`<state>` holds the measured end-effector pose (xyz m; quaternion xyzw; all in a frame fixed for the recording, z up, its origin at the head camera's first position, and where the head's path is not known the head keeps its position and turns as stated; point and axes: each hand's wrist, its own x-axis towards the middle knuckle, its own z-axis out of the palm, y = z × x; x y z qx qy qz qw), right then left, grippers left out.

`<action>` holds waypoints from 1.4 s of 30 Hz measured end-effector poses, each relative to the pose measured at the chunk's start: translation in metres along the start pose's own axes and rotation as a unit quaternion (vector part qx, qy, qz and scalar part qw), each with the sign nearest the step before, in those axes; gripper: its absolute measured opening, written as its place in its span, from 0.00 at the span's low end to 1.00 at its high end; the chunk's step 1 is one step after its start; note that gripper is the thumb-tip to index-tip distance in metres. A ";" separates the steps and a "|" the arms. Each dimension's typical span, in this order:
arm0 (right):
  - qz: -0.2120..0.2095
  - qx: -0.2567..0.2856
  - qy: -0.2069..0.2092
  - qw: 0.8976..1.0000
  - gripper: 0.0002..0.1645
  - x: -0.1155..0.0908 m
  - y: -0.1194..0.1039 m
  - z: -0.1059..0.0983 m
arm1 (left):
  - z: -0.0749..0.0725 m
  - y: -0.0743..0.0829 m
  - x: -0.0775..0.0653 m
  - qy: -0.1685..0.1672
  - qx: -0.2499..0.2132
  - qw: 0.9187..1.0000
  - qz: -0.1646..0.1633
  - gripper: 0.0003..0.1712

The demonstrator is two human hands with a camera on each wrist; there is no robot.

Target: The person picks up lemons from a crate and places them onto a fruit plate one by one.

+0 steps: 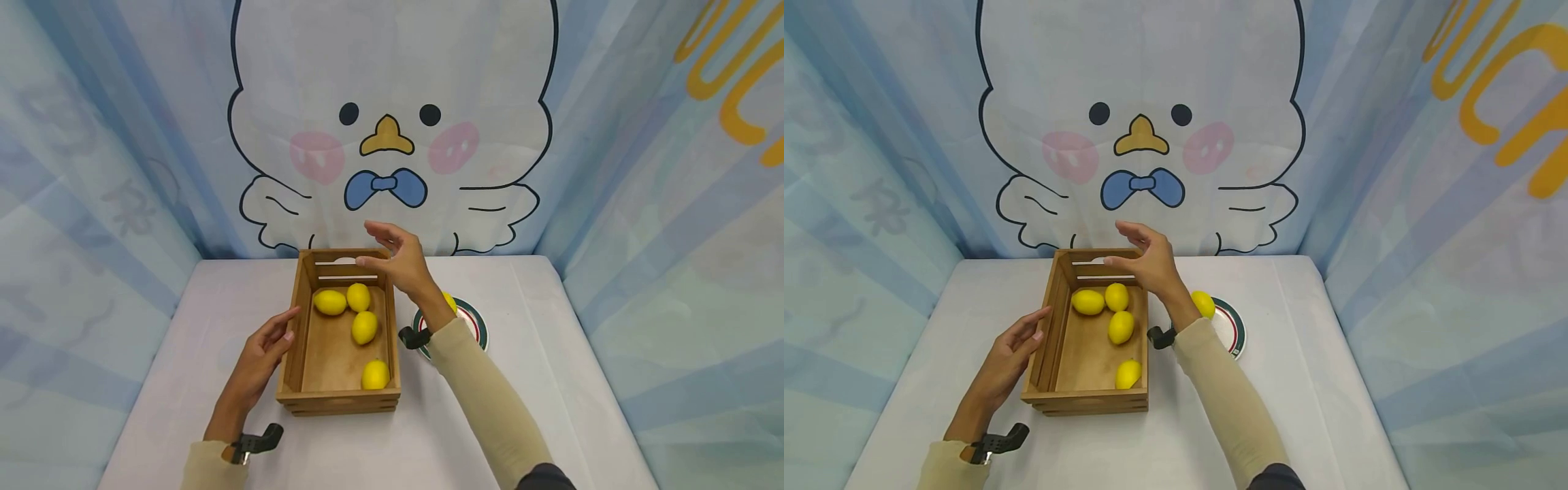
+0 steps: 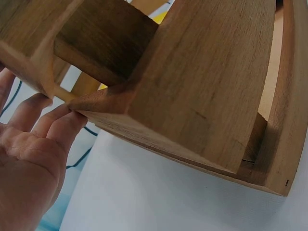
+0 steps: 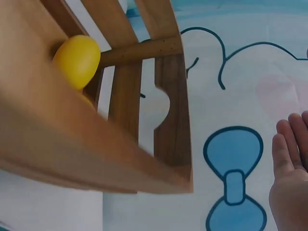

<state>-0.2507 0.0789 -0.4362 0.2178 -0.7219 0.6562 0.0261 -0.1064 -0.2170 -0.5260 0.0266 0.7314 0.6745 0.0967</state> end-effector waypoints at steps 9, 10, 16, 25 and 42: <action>0.020 0.034 -0.025 0.999 0.37 0.011 0.004 0.025 | -0.001 0.001 0.000 0.000 0.001 1.000 -0.004 0.33; 0.024 0.038 -0.031 0.998 0.36 0.012 0.005 0.028 | -0.001 0.001 0.000 0.000 0.000 1.000 -0.005 0.33; 0.078 0.070 -0.091 0.990 0.34 0.020 0.011 0.038 | -0.002 0.002 0.000 0.003 -0.006 1.000 -0.013 0.33; 0.146 0.014 -0.275 0.950 0.33 0.036 0.026 0.044 | -0.002 0.004 0.000 0.002 -0.008 1.000 -0.020 0.33; 0.223 0.037 -0.256 0.940 0.32 0.044 0.060 0.062 | -0.001 0.001 0.001 0.005 -0.010 1.000 -0.022 0.33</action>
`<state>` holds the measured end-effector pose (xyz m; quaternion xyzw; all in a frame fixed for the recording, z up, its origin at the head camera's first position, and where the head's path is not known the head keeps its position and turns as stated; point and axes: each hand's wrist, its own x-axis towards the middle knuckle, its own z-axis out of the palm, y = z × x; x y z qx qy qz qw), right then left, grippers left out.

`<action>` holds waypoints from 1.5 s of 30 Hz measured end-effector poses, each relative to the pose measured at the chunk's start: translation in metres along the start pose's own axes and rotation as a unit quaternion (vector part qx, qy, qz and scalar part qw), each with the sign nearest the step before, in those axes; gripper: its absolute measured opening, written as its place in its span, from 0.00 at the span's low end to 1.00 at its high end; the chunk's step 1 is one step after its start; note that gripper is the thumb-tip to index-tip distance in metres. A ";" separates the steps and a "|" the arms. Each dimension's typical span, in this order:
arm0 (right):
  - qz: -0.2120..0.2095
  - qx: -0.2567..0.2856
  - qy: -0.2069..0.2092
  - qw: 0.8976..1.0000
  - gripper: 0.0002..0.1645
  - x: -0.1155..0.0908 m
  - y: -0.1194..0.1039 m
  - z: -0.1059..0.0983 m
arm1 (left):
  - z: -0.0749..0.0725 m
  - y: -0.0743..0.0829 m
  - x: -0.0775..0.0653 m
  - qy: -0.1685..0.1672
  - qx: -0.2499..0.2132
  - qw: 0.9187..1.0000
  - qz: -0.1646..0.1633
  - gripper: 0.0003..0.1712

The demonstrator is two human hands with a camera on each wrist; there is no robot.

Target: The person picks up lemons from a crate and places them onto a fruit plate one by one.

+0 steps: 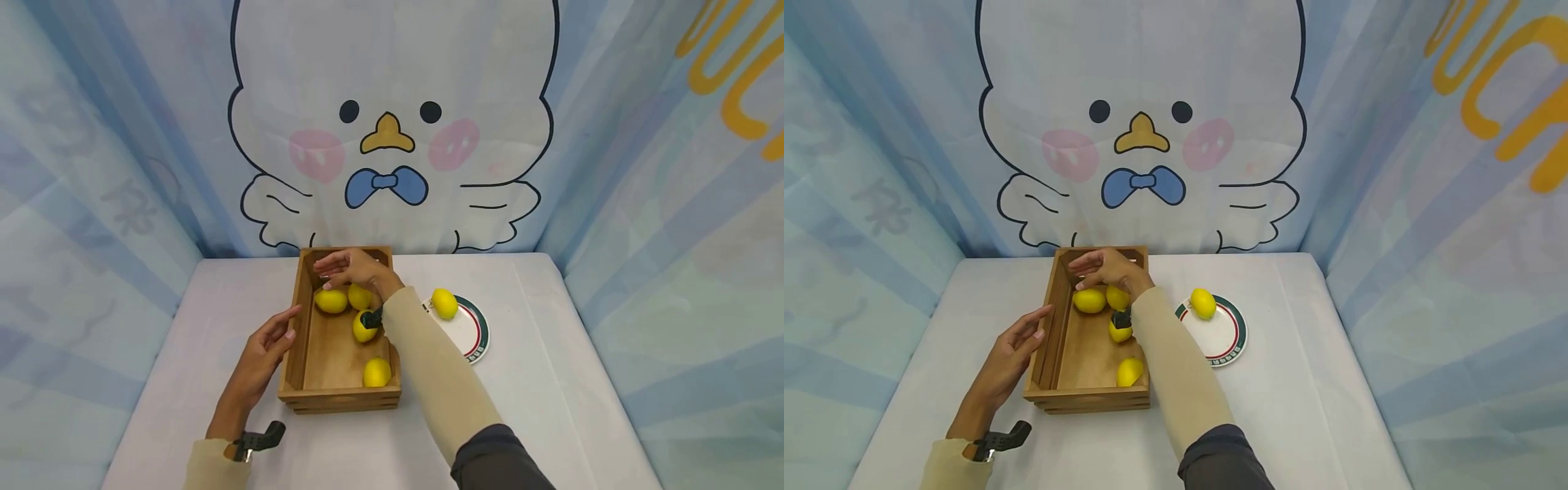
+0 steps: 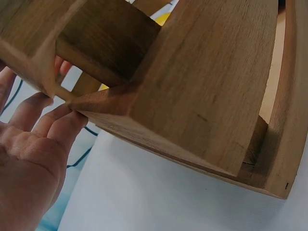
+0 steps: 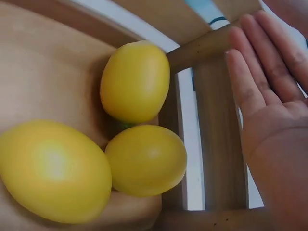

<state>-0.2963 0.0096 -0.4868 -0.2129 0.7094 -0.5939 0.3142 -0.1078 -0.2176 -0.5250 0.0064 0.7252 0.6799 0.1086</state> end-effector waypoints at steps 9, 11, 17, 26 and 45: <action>0.007 -0.064 0.033 0.997 0.34 0.008 0.006 0.010 | 0.001 0.001 0.000 0.001 0.000 1.000 -0.007 0.33; 0.009 -0.079 0.039 0.996 0.34 0.008 0.006 0.012 | 0.001 0.001 0.001 0.001 0.000 1.000 -0.008 0.33; 0.022 -0.097 0.052 0.994 0.34 0.011 0.007 0.016 | 0.000 -0.001 0.001 0.002 0.001 1.000 -0.006 0.32; 0.036 -0.165 0.065 0.983 0.33 0.012 0.009 0.020 | 0.000 -0.002 0.001 -0.003 -0.002 1.000 0.001 0.33; 0.056 -0.274 0.060 0.958 0.33 0.015 0.017 0.030 | 0.000 0.000 0.002 -0.002 -0.006 1.000 -0.001 0.33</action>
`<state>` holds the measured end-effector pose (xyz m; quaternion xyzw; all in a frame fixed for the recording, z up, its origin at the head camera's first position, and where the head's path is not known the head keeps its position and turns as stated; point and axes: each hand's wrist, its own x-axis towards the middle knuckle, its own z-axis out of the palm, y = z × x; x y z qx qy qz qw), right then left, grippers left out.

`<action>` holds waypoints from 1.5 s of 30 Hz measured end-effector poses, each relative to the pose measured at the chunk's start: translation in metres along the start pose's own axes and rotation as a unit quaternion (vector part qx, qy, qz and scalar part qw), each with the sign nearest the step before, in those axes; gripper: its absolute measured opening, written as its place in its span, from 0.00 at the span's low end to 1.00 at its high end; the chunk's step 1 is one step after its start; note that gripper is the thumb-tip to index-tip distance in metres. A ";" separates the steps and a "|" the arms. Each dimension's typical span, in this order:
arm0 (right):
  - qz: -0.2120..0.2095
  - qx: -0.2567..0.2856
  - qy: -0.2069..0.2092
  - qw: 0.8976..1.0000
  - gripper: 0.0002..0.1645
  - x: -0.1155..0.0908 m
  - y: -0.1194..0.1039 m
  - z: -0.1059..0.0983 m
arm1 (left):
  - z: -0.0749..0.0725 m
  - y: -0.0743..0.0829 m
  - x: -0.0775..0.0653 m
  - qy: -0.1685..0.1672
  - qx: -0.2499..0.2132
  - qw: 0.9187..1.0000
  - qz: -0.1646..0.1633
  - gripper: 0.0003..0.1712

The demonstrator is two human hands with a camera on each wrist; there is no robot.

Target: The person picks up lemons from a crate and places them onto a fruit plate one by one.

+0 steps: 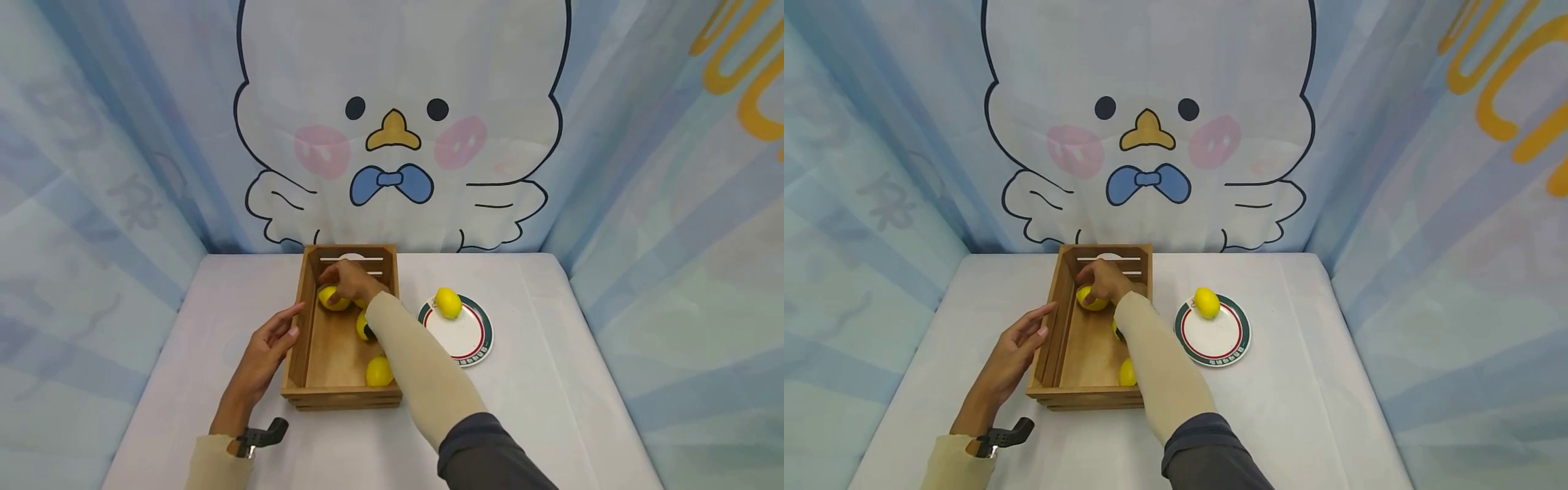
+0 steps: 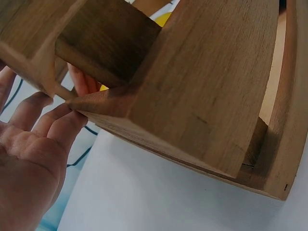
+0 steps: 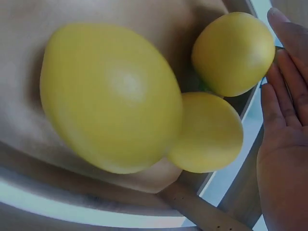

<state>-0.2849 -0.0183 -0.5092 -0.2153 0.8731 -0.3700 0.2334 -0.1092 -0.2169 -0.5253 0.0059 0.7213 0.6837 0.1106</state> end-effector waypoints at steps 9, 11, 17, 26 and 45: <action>-0.039 -0.093 -0.004 0.995 0.31 0.010 0.008 0.011 | -0.001 -0.002 0.000 0.001 -0.004 1.000 0.008 0.33; -0.041 -0.119 -0.014 0.992 0.30 0.010 0.008 0.012 | -0.001 -0.003 0.001 0.002 -0.004 1.000 0.008 0.33; -0.030 -0.156 -0.026 0.987 0.33 0.012 0.008 0.016 | -0.001 -0.001 0.001 0.003 0.004 1.000 0.007 0.33; -0.021 -0.178 -0.016 0.984 0.35 0.012 0.006 0.015 | 0.000 0.000 0.001 0.006 0.004 1.000 0.004 0.33; -0.012 -0.022 0.022 0.999 0.33 0.002 -0.005 0.002 | -0.002 -0.001 0.001 0.006 0.009 1.000 -0.003 0.33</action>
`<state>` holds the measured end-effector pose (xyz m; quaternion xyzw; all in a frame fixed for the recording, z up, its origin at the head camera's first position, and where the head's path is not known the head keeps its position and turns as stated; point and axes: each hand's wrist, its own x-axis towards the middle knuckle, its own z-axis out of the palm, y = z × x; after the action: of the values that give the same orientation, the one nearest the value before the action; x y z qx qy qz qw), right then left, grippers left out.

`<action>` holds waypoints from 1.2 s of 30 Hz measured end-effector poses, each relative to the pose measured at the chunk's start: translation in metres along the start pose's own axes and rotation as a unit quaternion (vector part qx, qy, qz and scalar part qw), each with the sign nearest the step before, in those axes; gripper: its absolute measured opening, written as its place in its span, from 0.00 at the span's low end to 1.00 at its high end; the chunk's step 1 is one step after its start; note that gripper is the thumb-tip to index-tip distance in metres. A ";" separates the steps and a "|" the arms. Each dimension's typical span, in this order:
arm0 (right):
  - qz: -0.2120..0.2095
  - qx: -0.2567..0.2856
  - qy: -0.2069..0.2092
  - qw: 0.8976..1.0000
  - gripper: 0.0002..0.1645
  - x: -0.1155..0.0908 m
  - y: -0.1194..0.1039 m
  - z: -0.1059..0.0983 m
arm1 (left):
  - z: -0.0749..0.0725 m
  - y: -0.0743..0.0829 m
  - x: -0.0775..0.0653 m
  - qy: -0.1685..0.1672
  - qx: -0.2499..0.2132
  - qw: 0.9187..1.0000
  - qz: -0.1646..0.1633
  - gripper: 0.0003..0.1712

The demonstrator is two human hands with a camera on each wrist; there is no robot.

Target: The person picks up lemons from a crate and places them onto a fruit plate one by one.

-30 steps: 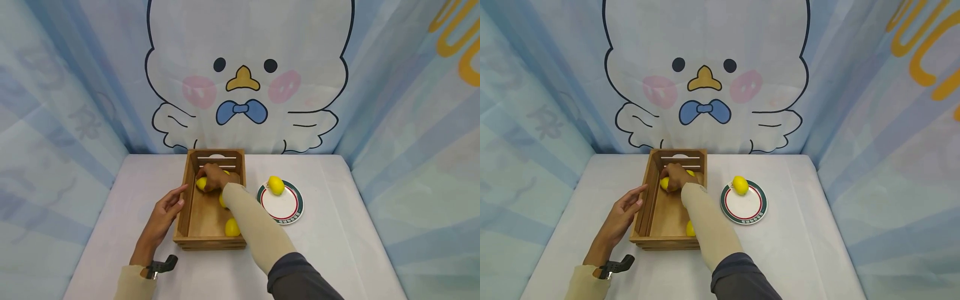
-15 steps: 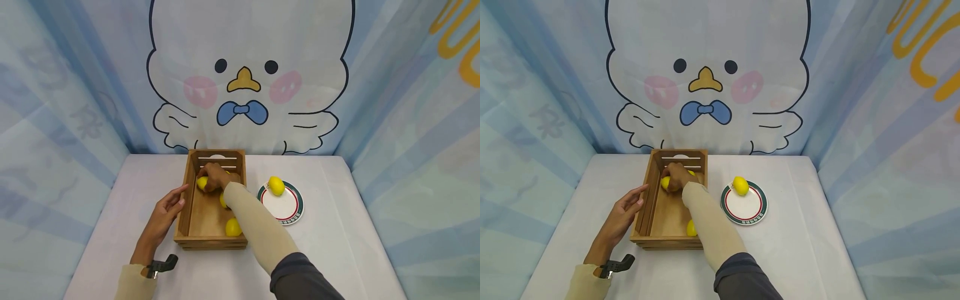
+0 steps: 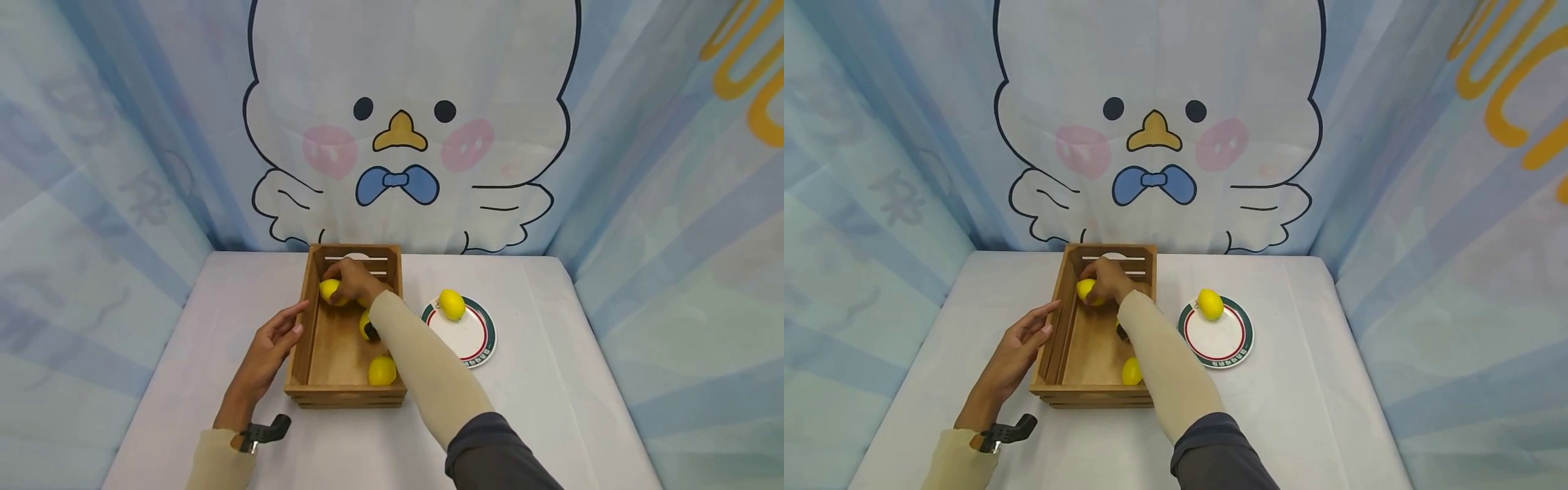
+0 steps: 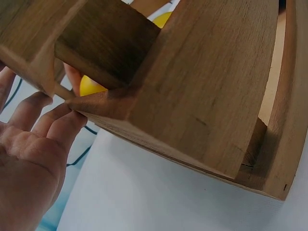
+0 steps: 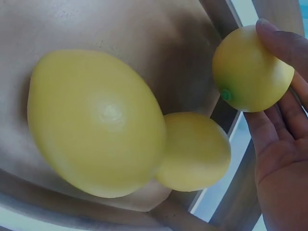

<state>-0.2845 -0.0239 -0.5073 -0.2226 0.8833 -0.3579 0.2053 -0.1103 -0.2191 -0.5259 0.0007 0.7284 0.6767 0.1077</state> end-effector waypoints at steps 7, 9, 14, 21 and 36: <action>0.016 0.017 0.022 0.999 0.31 -0.002 -0.002 -0.006 | 0.001 0.000 0.001 -0.003 -0.003 1.000 0.001 0.33; 0.020 0.016 0.027 0.999 0.31 -0.002 -0.003 -0.008 | 0.002 0.000 0.001 -0.003 -0.002 1.000 0.000 0.33; 0.033 0.035 0.041 0.998 0.30 -0.004 -0.003 -0.011 | 0.002 0.000 0.001 -0.002 0.001 1.000 -0.003 0.33; 0.043 0.075 0.052 0.995 0.29 -0.003 0.001 -0.014 | 0.002 0.000 0.001 0.001 0.000 1.000 -0.005 0.33; 0.027 0.108 0.047 0.993 0.30 -0.015 -0.005 -0.026 | 0.003 0.002 -0.002 0.008 0.009 1.000 -0.012 0.33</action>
<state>-0.2842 -0.0052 -0.4832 -0.1586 0.8536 -0.4557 0.1962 -0.1083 -0.2158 -0.5235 -0.0127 0.7353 0.6687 0.1096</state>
